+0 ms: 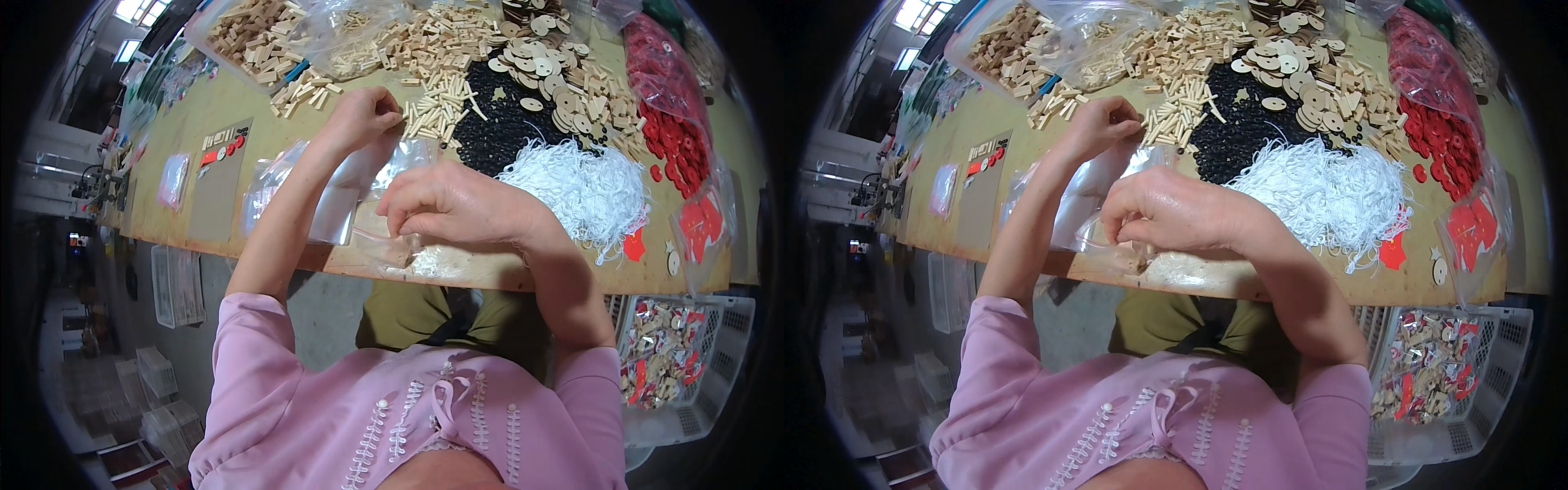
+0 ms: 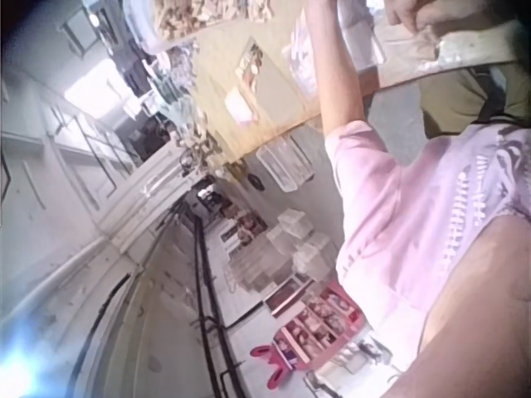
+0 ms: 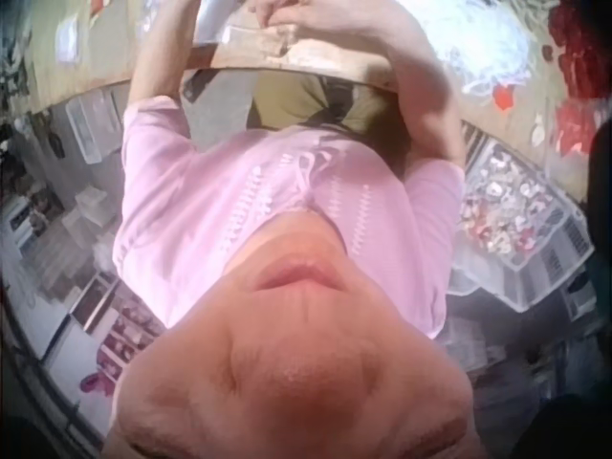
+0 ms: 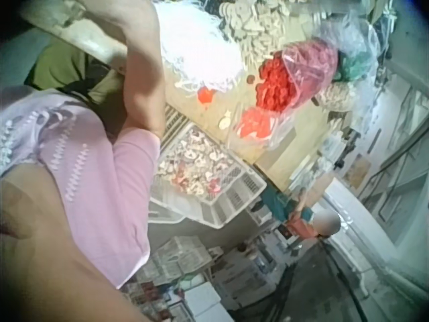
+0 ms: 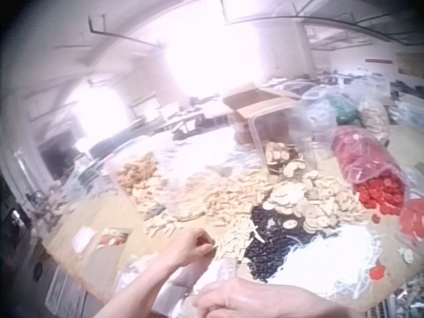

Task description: The person assembles small craft kits by placing wooden pieces, black beads, white strings, and red paper cutouts into clear plastic bags. The person seals each bag and places it into a white basket. The process is repeated for multiple kits.

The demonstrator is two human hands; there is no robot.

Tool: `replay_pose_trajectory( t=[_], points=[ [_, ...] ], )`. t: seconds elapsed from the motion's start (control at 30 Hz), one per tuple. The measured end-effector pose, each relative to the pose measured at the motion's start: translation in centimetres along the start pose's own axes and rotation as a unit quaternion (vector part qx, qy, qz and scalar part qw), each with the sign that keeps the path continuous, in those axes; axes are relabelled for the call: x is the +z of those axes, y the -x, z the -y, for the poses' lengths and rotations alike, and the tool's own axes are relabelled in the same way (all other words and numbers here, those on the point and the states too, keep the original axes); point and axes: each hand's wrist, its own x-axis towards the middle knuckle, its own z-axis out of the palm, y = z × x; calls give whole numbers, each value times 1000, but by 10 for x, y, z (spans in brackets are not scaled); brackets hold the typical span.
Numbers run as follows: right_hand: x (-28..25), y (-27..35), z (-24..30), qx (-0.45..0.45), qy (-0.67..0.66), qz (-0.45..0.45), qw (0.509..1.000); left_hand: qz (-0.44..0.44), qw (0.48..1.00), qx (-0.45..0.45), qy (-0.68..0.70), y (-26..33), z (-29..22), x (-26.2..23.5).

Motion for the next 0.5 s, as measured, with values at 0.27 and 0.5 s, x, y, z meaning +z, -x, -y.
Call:
replay_pose_trajectory(
  t=[0.27, 0.5],
  points=[
    [-3, 1, -1, 26, 11, -13, 1000, -53, 994, -27, 93, -21, 20, -14],
    [0, 1, -6, 17, 26, -25, 999, 39, 998, -36, -41, -17, 10, -5]
  ],
)
